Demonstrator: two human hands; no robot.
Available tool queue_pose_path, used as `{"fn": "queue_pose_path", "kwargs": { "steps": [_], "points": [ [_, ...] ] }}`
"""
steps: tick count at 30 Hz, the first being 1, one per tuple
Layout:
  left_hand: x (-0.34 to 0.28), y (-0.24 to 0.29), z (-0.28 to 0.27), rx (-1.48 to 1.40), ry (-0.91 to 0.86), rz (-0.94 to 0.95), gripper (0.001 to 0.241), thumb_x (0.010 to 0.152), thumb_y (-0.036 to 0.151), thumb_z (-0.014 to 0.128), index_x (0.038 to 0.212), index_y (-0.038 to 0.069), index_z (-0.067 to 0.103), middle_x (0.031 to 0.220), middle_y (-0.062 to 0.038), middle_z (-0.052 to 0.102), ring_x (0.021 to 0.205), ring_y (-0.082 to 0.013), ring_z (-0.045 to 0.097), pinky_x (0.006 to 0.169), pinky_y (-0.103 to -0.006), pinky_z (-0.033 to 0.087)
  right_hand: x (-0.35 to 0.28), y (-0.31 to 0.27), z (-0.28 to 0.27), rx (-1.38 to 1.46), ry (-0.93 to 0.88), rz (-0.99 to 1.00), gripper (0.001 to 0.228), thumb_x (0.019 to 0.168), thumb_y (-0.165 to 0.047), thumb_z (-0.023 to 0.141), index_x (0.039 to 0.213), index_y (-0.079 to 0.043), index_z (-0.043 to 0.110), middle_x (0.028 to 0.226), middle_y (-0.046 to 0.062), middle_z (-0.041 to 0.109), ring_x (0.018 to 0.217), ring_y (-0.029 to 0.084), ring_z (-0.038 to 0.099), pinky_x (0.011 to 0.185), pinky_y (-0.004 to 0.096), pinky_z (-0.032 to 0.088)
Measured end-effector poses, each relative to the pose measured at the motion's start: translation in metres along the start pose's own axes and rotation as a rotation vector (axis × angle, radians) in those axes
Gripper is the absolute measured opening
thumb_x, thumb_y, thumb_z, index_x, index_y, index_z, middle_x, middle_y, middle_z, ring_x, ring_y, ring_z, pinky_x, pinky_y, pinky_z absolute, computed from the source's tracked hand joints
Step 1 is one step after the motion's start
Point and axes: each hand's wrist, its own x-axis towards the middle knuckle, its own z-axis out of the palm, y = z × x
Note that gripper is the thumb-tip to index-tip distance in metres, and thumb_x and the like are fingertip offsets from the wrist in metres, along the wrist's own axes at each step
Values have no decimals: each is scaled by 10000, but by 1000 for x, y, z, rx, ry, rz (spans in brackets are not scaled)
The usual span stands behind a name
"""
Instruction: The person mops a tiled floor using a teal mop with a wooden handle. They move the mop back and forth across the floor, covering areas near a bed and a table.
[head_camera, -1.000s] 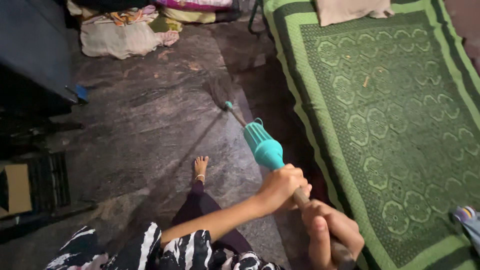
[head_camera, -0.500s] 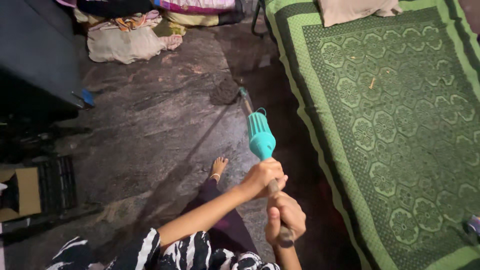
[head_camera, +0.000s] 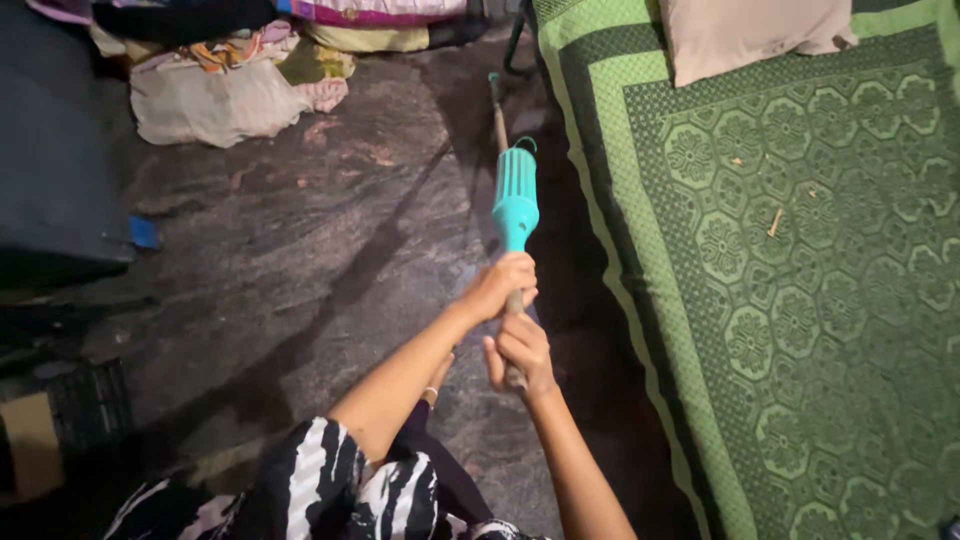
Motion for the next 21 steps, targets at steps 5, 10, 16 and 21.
{"fn": "queue_pose_path", "kwargs": {
  "steps": [5,10,16,21],
  "points": [
    [29,-48,-37,92,-26,-12,124,723,72,739,736,74,615,920,-94,635,1085,-341,627,842,-410,529,41,49,24,-31,-128,-18,270,750,68,732,674,-48,500,716,96,503,653,300,539,589,392,443],
    [24,-41,-38,46,-69,-64,166,724,56,749,701,49,584,864,-96,599,1031,-324,622,850,-413,530,42,39,23,-23,-158,-11,313,743,65,749,654,-59,476,689,86,471,644,303,526,582,402,424],
    [-8,24,-9,16,-50,-99,180,725,59,760,693,47,584,854,-104,589,1019,-326,623,785,-408,527,2,-15,-5,-6,-117,0,333,743,83,727,636,-58,446,674,83,442,622,290,504,562,389,416],
    [-42,119,20,-33,-11,-39,138,735,49,731,690,52,601,810,-102,588,953,-316,631,777,-402,533,-48,-100,-39,-16,34,55,274,747,109,663,627,-31,459,652,98,467,572,275,495,548,367,411]
  ]
}}
